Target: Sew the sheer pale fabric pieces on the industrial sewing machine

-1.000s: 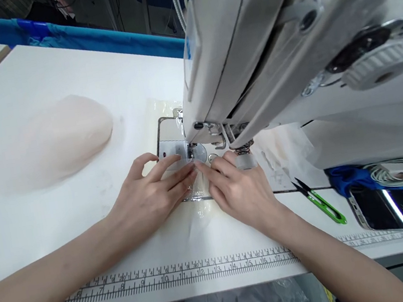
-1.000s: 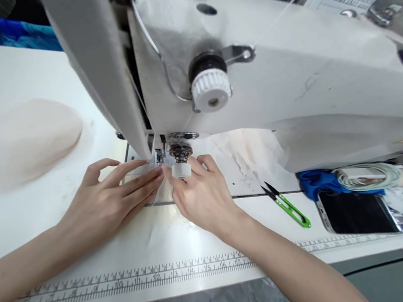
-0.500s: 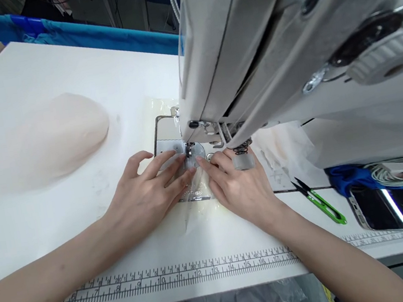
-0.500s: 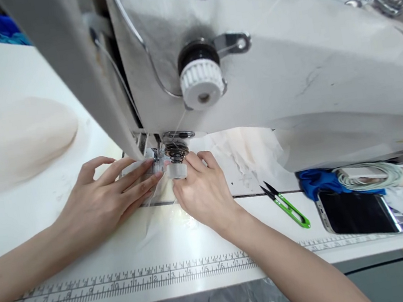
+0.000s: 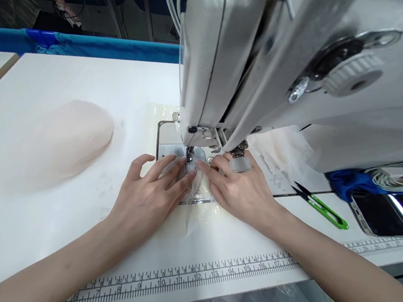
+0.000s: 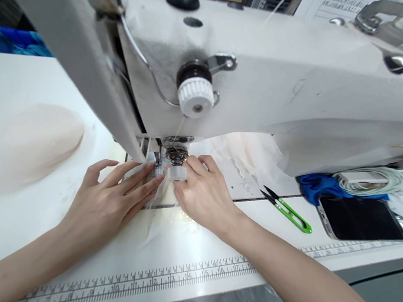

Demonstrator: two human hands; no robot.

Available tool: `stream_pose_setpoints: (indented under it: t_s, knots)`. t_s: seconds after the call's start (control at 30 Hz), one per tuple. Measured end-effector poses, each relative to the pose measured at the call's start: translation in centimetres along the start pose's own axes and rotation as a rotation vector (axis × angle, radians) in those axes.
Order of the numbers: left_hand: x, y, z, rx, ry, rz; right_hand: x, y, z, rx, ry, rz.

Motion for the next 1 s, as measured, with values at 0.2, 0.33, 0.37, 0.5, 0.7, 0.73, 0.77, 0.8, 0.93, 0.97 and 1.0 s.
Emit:
stream_pose_setpoints:
  t_s: [0.2,0.33,0.37,0.5,0.7,0.73,0.77,0.8,0.93,0.97,1.0]
  knots:
    - [-0.10,0.07,0.04,-0.007,-0.007,-0.021,0.00,0.11,-0.02,-0.010,0.001,-0.010]
    - [-0.17,0.06,0.11,-0.011,-0.008,-0.025,-0.02,0.11,-0.03,-0.007,-0.002,-0.014]
    - [-0.19,0.06,0.13,-0.011,-0.007,-0.024,-0.01,0.11,-0.02,-0.006,-0.002,-0.017]
    - [-0.32,0.13,0.23,-0.004,-0.009,-0.021,0.04,0.23,0.05,-0.010,-0.001,-0.034]
    - [-0.70,0.45,0.15,0.010,-0.024,-0.049,0.18,0.35,0.16,-0.016,0.009,-0.046]
    - [-0.77,0.50,0.13,0.012,-0.027,-0.052,0.18,0.34,0.18,-0.018,0.010,-0.046]
    - [-0.82,0.58,0.13,0.011,-0.029,-0.053,0.18,0.33,0.20,-0.019,0.010,-0.045]
    - [-0.86,0.65,0.14,0.012,-0.030,-0.052,0.19,0.33,0.23,-0.020,0.011,-0.043]
    - [-0.99,0.83,0.26,0.025,-0.034,-0.046,0.26,0.30,0.28,-0.014,0.012,-0.039]
    - [-0.99,0.76,0.28,0.032,-0.033,-0.047,0.28,0.20,0.27,-0.006,0.009,-0.037]
    - [-0.93,0.60,0.29,0.040,-0.027,-0.049,0.30,0.00,0.24,0.005,0.003,-0.033]
Point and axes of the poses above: each hand's wrist, its own z-axis towards the middle knuckle, its own y-axis out of the palm, x = y × z, the point moved 8 cm from there along z, towards the middle knuckle, and after that the axes turned 2 degrees about -x, right-handed, at the moved point
